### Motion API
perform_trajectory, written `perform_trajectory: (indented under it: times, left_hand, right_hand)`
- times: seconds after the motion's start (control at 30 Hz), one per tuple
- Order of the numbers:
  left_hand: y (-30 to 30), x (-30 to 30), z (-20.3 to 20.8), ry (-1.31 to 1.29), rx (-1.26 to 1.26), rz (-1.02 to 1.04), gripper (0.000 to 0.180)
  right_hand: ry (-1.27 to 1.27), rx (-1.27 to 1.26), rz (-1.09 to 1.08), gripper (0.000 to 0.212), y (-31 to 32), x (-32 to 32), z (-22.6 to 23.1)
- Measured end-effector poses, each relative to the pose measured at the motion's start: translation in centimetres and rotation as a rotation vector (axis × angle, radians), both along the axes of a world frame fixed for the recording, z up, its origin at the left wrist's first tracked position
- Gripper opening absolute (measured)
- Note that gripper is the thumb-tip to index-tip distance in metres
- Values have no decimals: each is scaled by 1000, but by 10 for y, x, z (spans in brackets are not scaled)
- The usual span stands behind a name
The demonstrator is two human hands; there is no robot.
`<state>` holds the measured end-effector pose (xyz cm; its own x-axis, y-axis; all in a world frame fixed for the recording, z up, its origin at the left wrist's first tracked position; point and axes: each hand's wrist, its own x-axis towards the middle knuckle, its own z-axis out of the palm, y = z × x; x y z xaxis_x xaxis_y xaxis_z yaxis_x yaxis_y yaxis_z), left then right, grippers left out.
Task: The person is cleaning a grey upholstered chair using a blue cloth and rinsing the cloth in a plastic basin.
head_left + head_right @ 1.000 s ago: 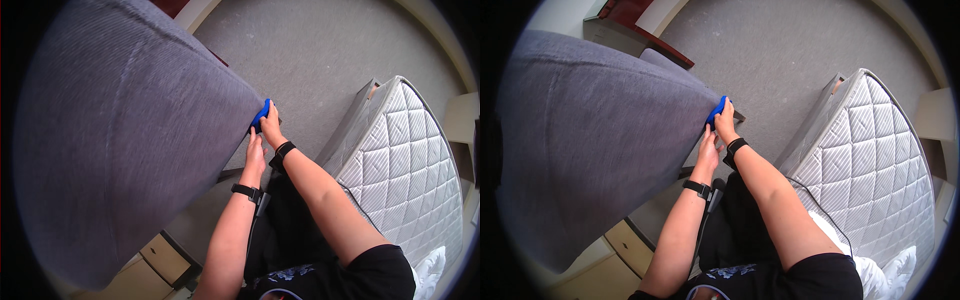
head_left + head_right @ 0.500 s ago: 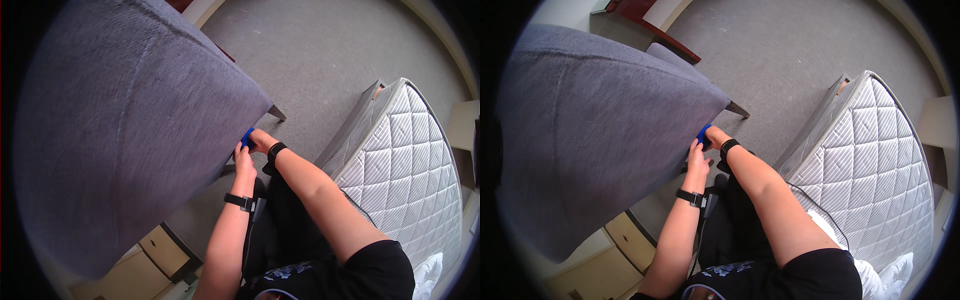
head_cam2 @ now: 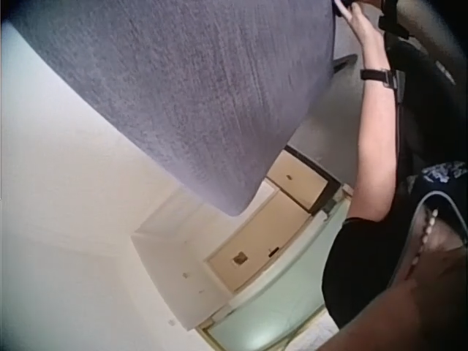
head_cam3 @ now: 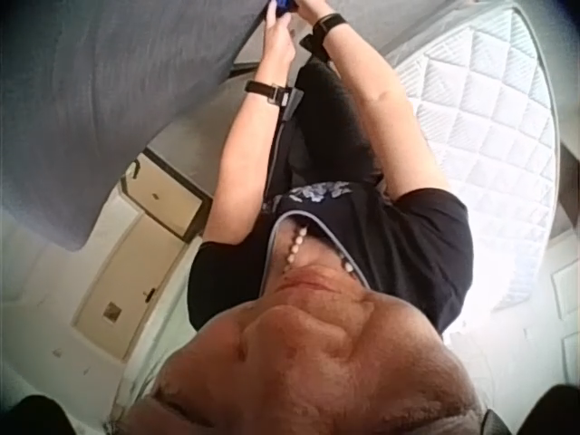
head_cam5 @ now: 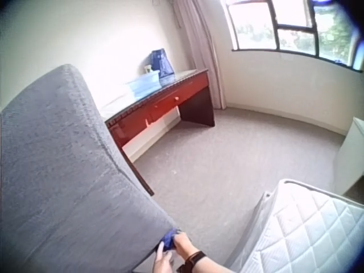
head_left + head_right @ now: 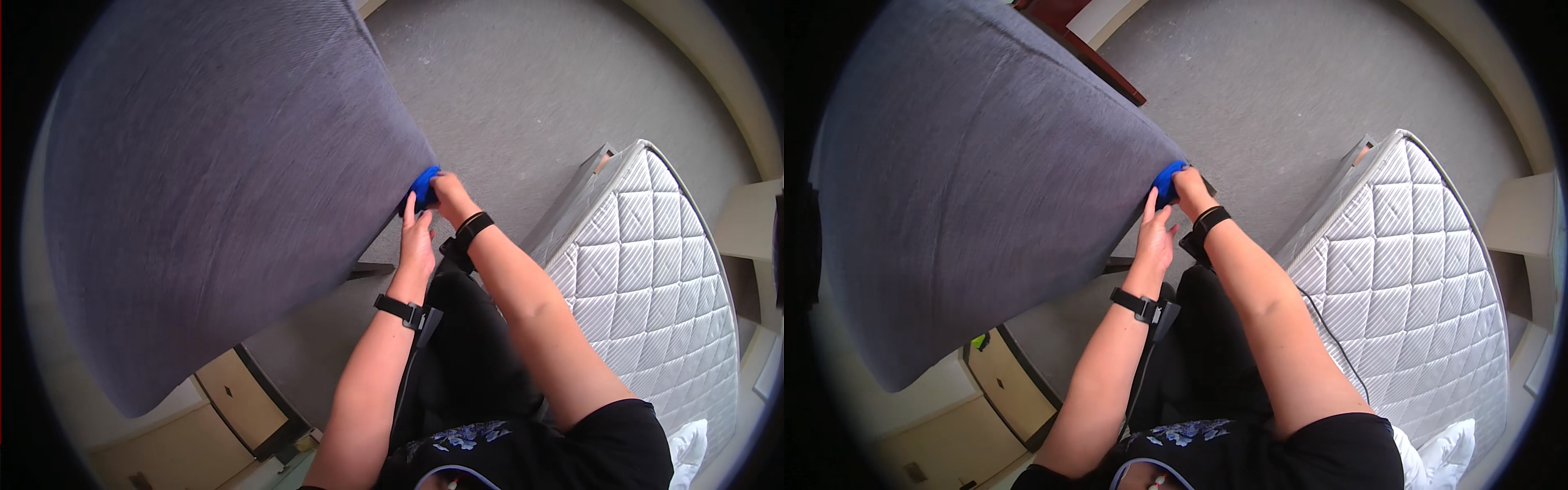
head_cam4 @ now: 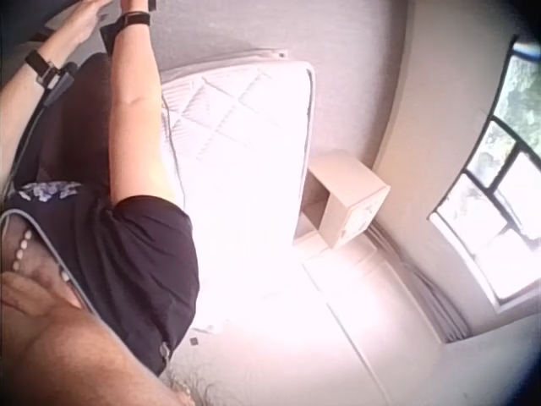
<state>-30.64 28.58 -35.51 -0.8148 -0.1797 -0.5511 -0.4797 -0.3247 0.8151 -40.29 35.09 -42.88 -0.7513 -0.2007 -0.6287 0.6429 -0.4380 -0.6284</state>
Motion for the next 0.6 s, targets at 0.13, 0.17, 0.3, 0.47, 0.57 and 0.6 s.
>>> perform_trajectory:
  times: [0.13,0.17,0.3,0.47,0.57,0.6]
  left_hand:
    - [-1,3,13,4,22,18,56]
    - [-6,6,13,-17,-14,24,55]
    - [-37,27,2,-26,-56,76,48]
    - [-86,65,-3,-76,-126,265,37]
    - [-108,88,-10,-96,-131,344,35]
    - [-135,111,-2,-131,-169,413,36]
  right_hand:
    - [70,47,-10,32,-5,8,19]
    - [75,49,3,32,-11,13,23]
    - [22,46,13,34,-47,38,28]
    - [1,-4,103,31,-105,83,20]
    - [-19,-108,185,31,-130,106,1]
    - [-47,-157,267,33,-150,132,43]
